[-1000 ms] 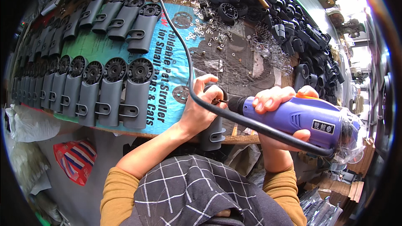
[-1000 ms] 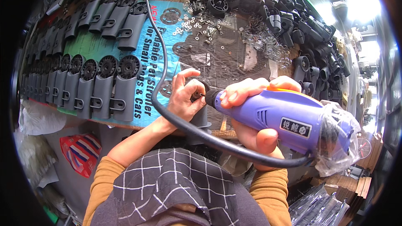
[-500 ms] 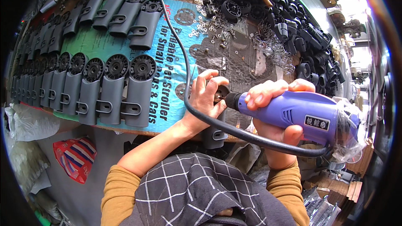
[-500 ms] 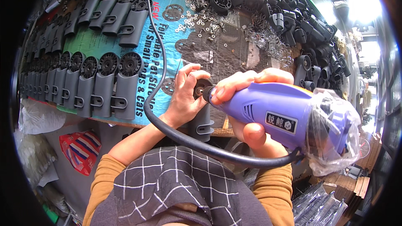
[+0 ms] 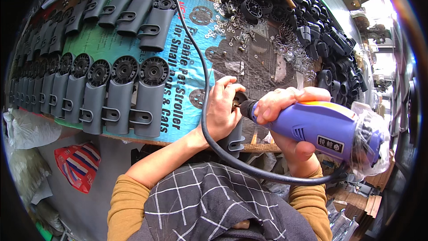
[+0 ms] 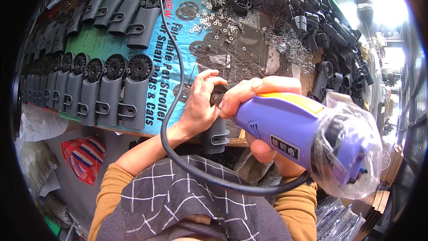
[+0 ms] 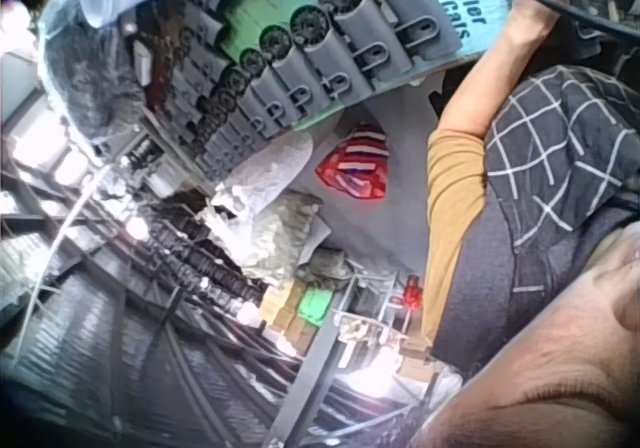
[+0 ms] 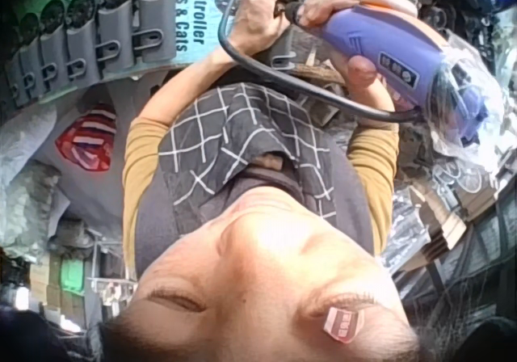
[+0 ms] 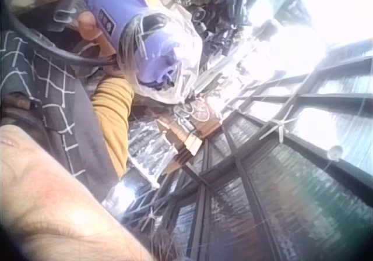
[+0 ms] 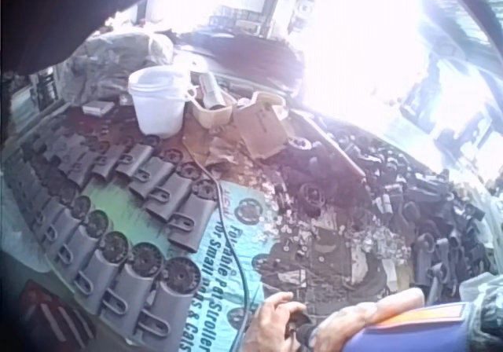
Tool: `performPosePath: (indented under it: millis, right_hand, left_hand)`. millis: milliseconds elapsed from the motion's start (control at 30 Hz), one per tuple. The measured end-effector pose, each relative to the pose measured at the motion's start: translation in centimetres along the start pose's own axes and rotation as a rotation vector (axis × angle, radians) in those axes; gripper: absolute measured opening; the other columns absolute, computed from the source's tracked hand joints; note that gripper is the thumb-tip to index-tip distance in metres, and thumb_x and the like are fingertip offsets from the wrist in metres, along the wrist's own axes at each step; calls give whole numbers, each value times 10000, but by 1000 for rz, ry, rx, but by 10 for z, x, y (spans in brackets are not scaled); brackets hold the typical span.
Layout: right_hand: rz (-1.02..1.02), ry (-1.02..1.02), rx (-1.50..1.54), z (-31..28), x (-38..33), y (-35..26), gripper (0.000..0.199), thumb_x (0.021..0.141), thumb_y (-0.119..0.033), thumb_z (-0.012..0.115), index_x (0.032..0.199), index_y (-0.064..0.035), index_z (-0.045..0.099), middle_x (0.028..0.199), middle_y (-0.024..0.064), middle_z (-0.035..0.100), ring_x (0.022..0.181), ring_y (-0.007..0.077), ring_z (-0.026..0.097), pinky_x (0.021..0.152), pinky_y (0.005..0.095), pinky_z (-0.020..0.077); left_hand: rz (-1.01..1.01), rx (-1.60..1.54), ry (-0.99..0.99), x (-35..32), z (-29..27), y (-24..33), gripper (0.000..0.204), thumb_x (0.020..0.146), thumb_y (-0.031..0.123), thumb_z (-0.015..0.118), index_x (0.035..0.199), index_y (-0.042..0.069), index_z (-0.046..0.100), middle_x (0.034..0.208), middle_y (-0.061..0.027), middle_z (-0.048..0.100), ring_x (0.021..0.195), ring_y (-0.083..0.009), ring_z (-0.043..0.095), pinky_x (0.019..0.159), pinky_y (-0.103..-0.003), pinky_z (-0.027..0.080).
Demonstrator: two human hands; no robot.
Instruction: The person assembles small wheel components by inserting bearings and washers into gray plastic housings. They use a toothbrush to clean parts, retrieve metal washers from a bag, and apply hot glue with a glue gun to secure components. The person repeatedly handles multiple housings and small metal parts on a cluttered workbench.
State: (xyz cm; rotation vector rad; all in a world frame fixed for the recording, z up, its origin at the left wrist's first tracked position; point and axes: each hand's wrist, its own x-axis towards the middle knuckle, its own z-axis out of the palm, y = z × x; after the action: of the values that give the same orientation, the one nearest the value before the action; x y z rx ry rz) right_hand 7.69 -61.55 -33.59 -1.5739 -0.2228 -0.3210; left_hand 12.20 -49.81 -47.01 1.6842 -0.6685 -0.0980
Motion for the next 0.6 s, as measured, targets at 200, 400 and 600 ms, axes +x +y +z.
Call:
performPosePath:
  millis: [200,400,600]
  right_hand:
    - [151,49,55,-4,8,-17,853,712,-617,746,1239,-53,383,906,160,648,877,264,650,847,393,533]
    - [340,443,-644,-82,43,43,530,823,-378,746,1115,-23,482,824,112,652,708,193,652,591,324,522]
    - [128,301,-1446,-127,19,106,591,756,-320,798,1178,-25,507,1071,212,633,920,360,641,839,416,501]
  left_hand:
    - [9,-42,-71,2,-4,0,407,785,124,705,1149,18,556,1199,-190,539,1196,-362,493,1012,-422,412]
    - [22,-33,-68,1,-5,1,309,859,108,635,1144,19,553,1144,-179,564,1107,-347,544,968,-410,435]
    - [-33,10,-126,12,-9,19,256,873,99,608,1112,17,568,1141,-175,567,1112,-339,542,981,-406,425]
